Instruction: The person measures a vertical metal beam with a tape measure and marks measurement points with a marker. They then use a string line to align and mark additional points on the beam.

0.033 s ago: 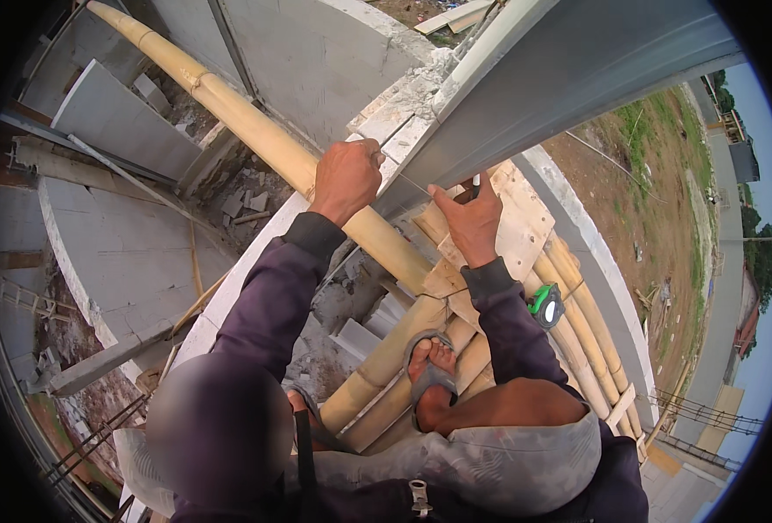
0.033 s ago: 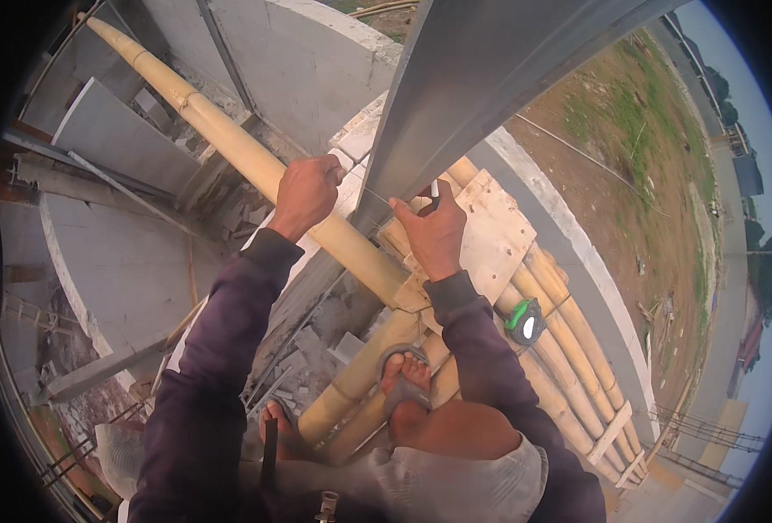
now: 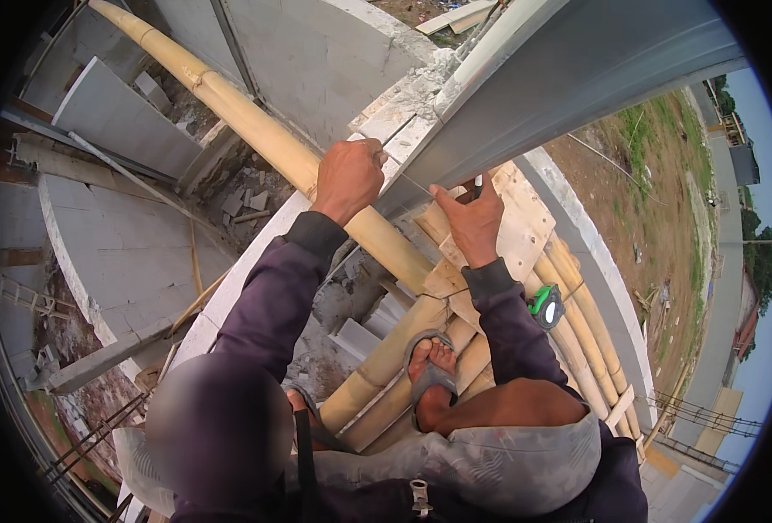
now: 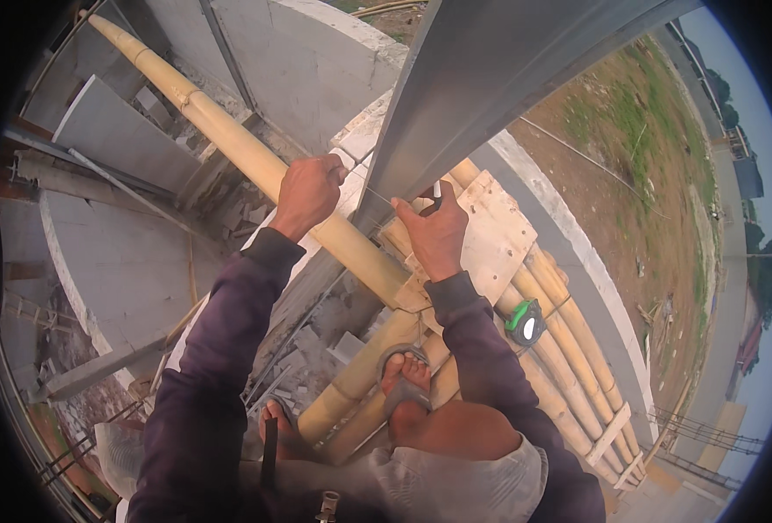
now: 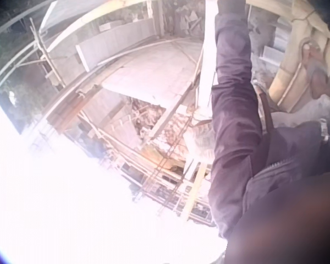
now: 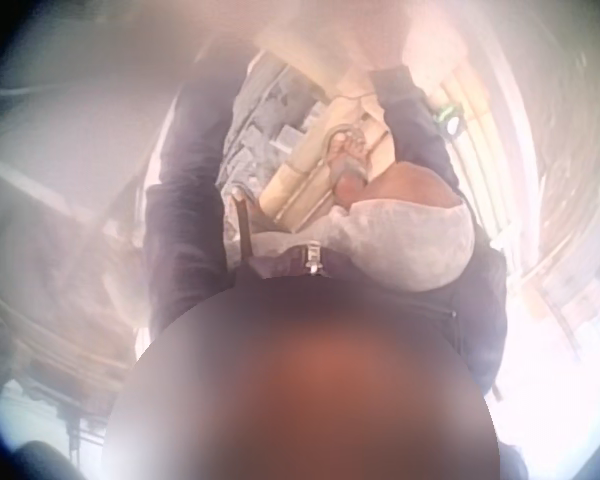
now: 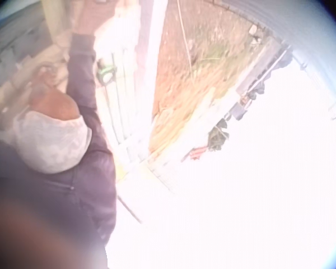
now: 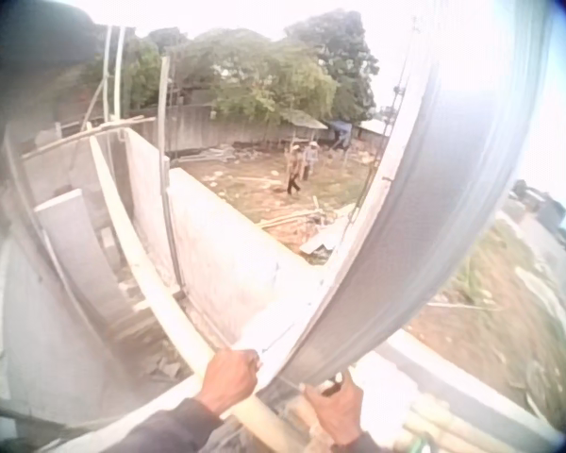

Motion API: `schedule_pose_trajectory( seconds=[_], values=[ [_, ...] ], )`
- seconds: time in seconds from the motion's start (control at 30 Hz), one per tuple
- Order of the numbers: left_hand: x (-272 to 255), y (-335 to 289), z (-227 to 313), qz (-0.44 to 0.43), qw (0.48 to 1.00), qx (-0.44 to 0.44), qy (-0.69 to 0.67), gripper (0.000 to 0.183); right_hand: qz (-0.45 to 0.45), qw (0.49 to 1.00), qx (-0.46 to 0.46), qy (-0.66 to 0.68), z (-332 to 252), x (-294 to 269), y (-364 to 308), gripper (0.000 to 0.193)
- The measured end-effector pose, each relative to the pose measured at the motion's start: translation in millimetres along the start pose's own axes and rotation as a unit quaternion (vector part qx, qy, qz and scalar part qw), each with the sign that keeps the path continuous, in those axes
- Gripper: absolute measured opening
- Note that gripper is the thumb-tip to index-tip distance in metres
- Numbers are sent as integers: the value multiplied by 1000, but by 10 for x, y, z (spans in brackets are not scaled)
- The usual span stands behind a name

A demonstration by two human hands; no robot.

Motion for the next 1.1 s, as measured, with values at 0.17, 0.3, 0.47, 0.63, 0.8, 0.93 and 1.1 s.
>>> schedule_pose_trajectory(
  seconds=[0.17, 0.3, 0.47, 0.63, 0.8, 0.93, 1.1],
  values=[
    [-140, -10, 49, -45, 999, 9, -19, 22, 63, 997, -35, -5, -37, 91, 24, 42],
    [-323, -115, 99, -34, 996, -55, -65, 34, 117, 992, -40, -40, -61, 175, -9, 46],
    [-209, -244, 258, -130, 963, -80, -223, 45, 137, 983, -104, -63, -127, 260, -1, 45],
    [66, -301, 415, -166, 936, -76, -299, 62, 132, 984, -106, -49, -159, 284, 4, 44],
    [186, -312, 561, -220, 862, -177, -421, 73, 111, 992, -48, -43, -102, 290, 10, 44],
    [207, -274, 778, -203, 854, -136, -459, 78, 48, 995, -80, -29, -48, 142, 4, 56],
    [185, -217, 880, -247, 845, -171, -441, 92, -14, 999, -41, -25, -59, -280, -119, 72]
  ],
)
Point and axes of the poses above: each hand's wrist, its own y-axis towards the middle knuckle, its own x-axis out of the palm, z = x × y, the point moved 2 cm from there along y, towards the middle knuckle, and after that the axes turned 5 degrees about y, right-handed, at the moved point
